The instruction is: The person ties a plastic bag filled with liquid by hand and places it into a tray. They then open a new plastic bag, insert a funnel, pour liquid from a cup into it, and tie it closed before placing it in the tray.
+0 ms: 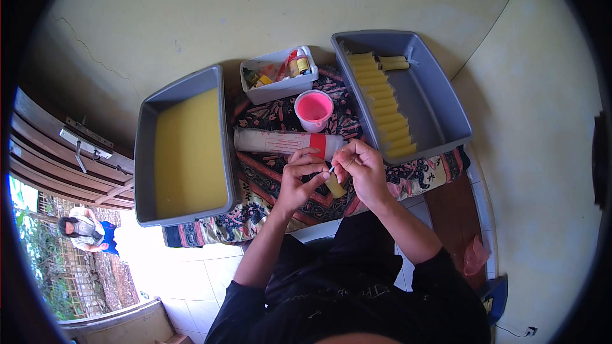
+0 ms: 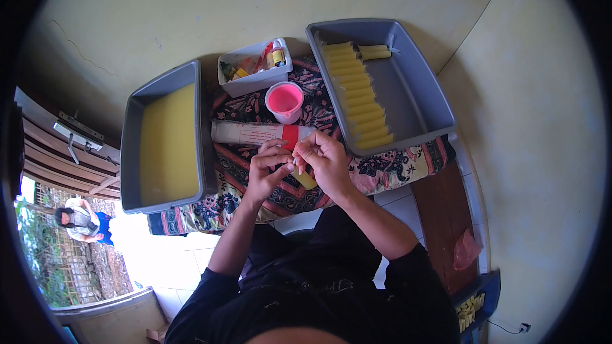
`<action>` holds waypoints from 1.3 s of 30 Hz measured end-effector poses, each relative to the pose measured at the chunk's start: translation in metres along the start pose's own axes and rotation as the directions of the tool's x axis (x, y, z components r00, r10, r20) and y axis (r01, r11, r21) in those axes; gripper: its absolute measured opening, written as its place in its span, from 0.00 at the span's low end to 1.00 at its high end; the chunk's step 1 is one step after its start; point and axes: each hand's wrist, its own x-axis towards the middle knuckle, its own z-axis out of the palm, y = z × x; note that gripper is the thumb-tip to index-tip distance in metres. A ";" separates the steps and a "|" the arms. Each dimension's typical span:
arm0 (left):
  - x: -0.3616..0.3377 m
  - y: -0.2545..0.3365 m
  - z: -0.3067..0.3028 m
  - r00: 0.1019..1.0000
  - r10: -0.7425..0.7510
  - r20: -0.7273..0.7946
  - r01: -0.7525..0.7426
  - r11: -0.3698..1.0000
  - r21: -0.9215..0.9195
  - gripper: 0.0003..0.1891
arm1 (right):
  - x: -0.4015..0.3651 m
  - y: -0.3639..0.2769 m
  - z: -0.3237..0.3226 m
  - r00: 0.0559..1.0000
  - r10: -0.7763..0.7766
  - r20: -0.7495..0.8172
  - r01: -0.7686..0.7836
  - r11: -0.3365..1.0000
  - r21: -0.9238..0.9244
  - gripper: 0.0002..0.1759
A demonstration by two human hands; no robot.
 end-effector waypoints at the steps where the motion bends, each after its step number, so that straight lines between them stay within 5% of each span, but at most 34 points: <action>1: 0.000 -0.001 0.001 1.000 -0.019 -0.003 0.019 0.997 -0.074 0.08 | 0.000 -0.001 0.001 1.000 0.014 0.005 -0.014 1.000 0.001 0.07; 3: -0.001 0.000 0.001 0.999 -0.041 -0.007 0.040 0.988 -0.149 0.07 | 0.002 -0.003 0.003 0.999 0.032 0.013 -0.032 0.999 0.000 0.07; 5: 0.001 0.004 0.002 0.973 -0.231 0.017 0.211 0.852 -0.479 0.08 | 0.008 -0.007 0.006 0.998 -0.035 0.052 0.036 0.999 -0.023 0.07; 7: 0.000 -0.001 0.001 0.986 -0.170 0.002 0.151 0.869 -0.472 0.08 | 0.011 -0.012 0.010 0.998 -0.039 0.045 0.040 0.999 -0.027 0.08; 9: 0.001 0.008 0.001 0.937 -0.349 0.019 0.273 0.698 -0.662 0.09 | 0.014 -0.014 0.010 0.998 -0.040 0.046 0.041 0.999 -0.032 0.08; 11: 0.004 0.011 0.002 0.953 -0.299 -0.041 0.216 0.769 -0.601 0.10 | 0.016 -0.015 0.010 0.997 -0.048 0.054 0.051 0.997 -0.065 0.08; 13: 0.007 0.008 0.002 0.978 -0.071 -0.197 0.015 0.963 -0.270 0.11 | 0.017 -0.019 0.013 0.996 -0.060 0.064 0.064 0.996 -0.062 0.08; 22: 0.014 0.036 0.006 0.909 0.198 -0.366 -0.097 0.956 0.277 0.08 | 0.013 -0.025 0.027 0.996 -0.081 0.022 0.082 0.996 -0.045 0.09; 32: 0.014 0.043 0.001 0.915 0.305 -0.266 -0.190 0.903 0.385 0.05 | 0.014 -0.038 0.018 0.995 -0.094 0.043 0.096 0.995 -0.042 0.08; 39: 0.004 0.047 0.004 0.955 0.172 -0.241 -0.119 0.968 0.222 0.06 | 0.016 -0.046 0.013 0.994 -0.111 0.020 0.113 0.989 -0.096 0.07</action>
